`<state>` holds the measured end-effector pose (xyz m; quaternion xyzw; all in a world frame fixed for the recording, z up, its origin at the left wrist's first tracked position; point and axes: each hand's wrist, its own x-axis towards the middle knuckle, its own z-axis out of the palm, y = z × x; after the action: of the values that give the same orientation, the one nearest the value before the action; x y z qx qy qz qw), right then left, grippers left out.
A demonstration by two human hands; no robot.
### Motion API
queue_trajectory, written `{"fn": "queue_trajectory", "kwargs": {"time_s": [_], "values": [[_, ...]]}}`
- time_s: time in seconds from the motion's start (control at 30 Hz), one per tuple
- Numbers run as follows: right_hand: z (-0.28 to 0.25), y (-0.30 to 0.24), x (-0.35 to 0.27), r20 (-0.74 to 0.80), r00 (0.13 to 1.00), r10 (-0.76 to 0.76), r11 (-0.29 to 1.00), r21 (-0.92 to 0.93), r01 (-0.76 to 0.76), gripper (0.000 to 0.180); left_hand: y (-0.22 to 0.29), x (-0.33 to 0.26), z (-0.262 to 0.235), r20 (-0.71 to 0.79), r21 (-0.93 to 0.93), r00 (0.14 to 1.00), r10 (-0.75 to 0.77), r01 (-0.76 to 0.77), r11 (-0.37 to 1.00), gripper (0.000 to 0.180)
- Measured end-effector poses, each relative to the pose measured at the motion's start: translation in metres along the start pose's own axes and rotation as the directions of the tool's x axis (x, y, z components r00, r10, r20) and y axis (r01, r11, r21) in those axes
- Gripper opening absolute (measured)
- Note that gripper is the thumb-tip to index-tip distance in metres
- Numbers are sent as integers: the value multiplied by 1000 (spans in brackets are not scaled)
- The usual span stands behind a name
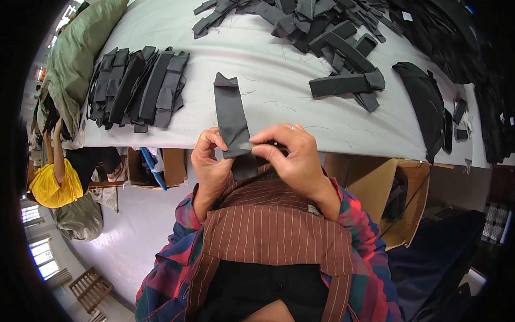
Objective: Trimming excess threads or edges from fabric straps using a small thread cutter.
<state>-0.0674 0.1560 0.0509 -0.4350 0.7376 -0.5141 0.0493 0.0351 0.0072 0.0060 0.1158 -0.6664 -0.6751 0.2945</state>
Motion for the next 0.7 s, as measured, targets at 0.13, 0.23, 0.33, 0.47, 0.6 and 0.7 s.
{"fn": "queue_trajectory", "kwargs": {"time_s": [0.13, 0.23, 0.33, 0.47, 0.6, 0.7], "values": [[-2, 3, 14, 87, 927, 364, 874, 314, -372, 14, -2, 2, -1, 96, 283, 981, 166, -187, 941, 28], [2, 1, 11, 170, 942, 290, 879, 341, -332, 9, 7, 4, 8, -48, 197, 993, 110, -98, 976, 26], [6, -7, 3, 75, 994, -85, 994, 70, 80, 20, 0, 12, -3, -176, 54, 983, -55, 66, 996, 16], [18, 5, -2, -17, 999, -37, 999, 15, 38, 29, -19, 8, -12, 24, 62, 944, -330, 328, 943, 20], [18, 4, 0, -21, 996, -86, 996, -40, 85, 29, 3, 12, -5, 183, -513, 875, -449, 474, 715, 30], [15, 5, 0, 33, 995, -97, 992, -73, 100, 25, 10, 11, 0, 231, -501, 885, -404, 464, 730, 36]]}}
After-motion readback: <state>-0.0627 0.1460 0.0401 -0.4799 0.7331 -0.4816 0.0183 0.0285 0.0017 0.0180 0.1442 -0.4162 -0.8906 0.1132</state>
